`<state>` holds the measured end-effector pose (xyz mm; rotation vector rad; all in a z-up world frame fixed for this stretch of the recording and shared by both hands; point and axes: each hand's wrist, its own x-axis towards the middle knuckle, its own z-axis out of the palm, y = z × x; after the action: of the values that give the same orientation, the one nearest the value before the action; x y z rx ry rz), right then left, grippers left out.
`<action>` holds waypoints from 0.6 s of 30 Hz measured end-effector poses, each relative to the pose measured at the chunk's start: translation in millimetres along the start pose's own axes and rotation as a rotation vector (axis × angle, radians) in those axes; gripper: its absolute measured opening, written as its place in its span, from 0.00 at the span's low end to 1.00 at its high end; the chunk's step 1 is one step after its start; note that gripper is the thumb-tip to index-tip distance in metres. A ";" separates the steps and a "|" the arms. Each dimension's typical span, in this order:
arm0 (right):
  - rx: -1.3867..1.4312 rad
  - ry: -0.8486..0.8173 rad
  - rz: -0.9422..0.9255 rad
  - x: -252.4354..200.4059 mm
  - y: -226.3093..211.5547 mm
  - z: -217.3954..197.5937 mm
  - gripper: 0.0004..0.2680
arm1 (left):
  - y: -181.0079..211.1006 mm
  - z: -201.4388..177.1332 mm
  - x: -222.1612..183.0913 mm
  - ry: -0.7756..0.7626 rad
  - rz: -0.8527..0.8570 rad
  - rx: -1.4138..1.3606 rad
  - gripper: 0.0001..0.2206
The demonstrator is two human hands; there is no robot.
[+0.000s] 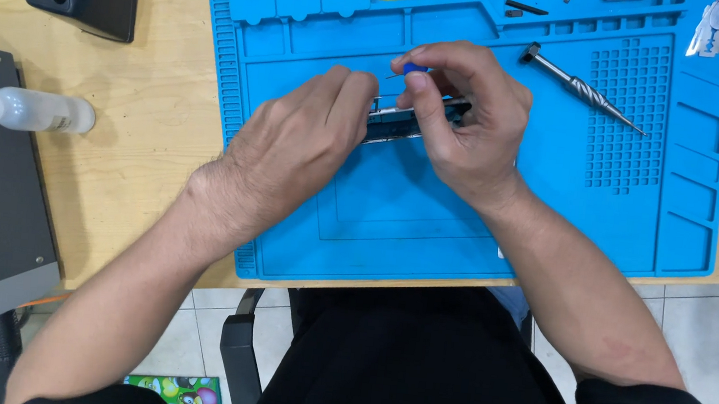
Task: Disassembling and repairing internal components of a mobile phone using specialized tools on a repair mat.
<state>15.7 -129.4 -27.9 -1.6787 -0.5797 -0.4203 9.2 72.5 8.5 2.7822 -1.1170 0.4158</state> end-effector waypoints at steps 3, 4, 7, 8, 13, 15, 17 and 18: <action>0.002 -0.006 0.003 -1.3 -0.7 -0.9 0.04 | 4.2 -10.9 -1.8 0.075 0.021 -0.021 0.08; 0.004 -0.008 0.004 -1.5 -0.6 -1.0 0.04 | 5.2 -8.7 -2.8 0.074 0.020 -0.021 0.08; -0.012 -0.011 -0.003 -1.8 0.0 -0.8 0.04 | 8.1 -3.6 -5.9 0.205 -0.003 -0.138 0.10; -0.011 -0.012 -0.013 -1.9 0.5 -0.9 0.04 | 9.1 -2.2 -7.0 0.240 -0.009 -0.204 0.06; -0.008 -0.024 -0.044 -2.9 0.8 -1.2 0.04 | 15.3 6.2 -11.7 0.372 -0.017 -0.349 0.03; -0.020 -0.032 -0.059 -3.5 0.9 -1.0 0.03 | 16.2 12.5 -12.7 0.455 0.008 -0.351 0.02; -0.017 -0.032 -0.056 -3.6 0.4 -0.9 0.03 | 15.7 15.9 -11.4 0.478 0.024 -0.347 0.02; -0.017 -0.030 -0.056 -3.1 0.3 -1.3 0.03 | 15.2 17.7 -10.1 0.504 0.044 -0.343 0.01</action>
<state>13.5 -131.1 -29.7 -1.6906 -0.6478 -0.4425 -4.6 64.6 -11.3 2.1882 -1.0103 0.7906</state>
